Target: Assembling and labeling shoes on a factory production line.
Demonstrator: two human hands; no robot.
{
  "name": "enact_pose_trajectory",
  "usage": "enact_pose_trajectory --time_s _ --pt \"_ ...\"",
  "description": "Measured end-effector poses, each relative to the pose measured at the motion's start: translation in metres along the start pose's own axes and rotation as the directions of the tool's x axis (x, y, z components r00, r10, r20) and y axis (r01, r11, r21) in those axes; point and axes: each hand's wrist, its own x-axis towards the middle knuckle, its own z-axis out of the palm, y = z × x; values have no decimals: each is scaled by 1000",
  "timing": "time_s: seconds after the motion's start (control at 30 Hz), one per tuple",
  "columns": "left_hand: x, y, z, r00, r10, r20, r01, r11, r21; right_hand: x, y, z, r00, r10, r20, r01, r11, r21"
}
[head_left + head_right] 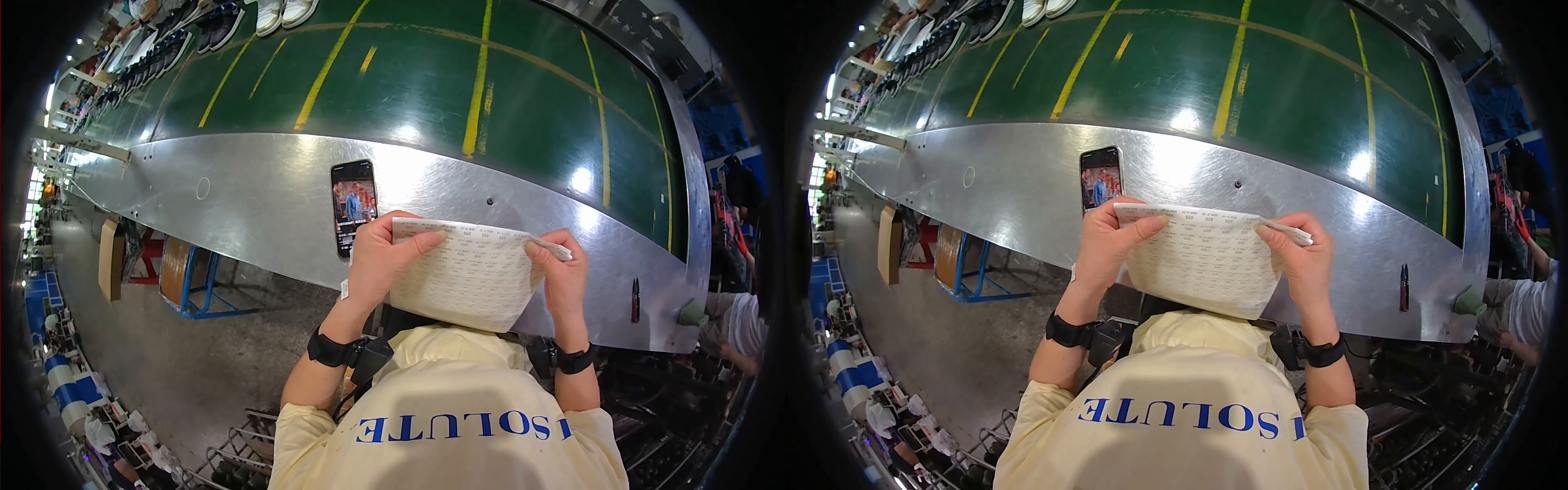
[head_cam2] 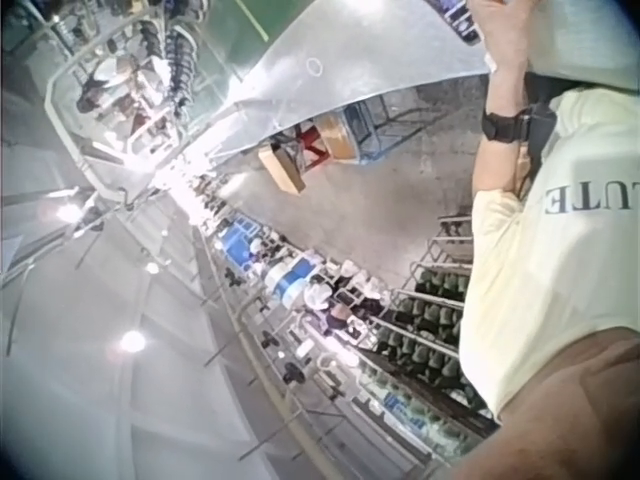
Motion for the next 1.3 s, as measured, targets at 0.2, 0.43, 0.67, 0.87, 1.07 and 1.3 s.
enact_pose_trajectory --time_s 0.2,0.43,0.67,0.87,1.07,1.3 --pt "-11 13 9 996 79 35 -84 980 178 3 -33 -20 992 -53 115 46 997 67" --pt "-32 16 38 953 245 178 -301 830 469 -9 -93 12 744 -302 596 653 523 -549" --pt "-50 26 57 950 236 204 -297 884 361 -15 -91 8 714 -211 667 652 548 -524" --pt "-57 28 53 904 334 266 -410 852 325 -30 -97 4 840 -19 543 394 708 -585" --pt "-62 28 58 946 226 233 -281 929 241 -35 -95 4 826 -101 555 407 787 -463" --pt "-66 34 55 963 176 205 -225 942 249 -35 -94 5 830 -122 545 426 769 -477"
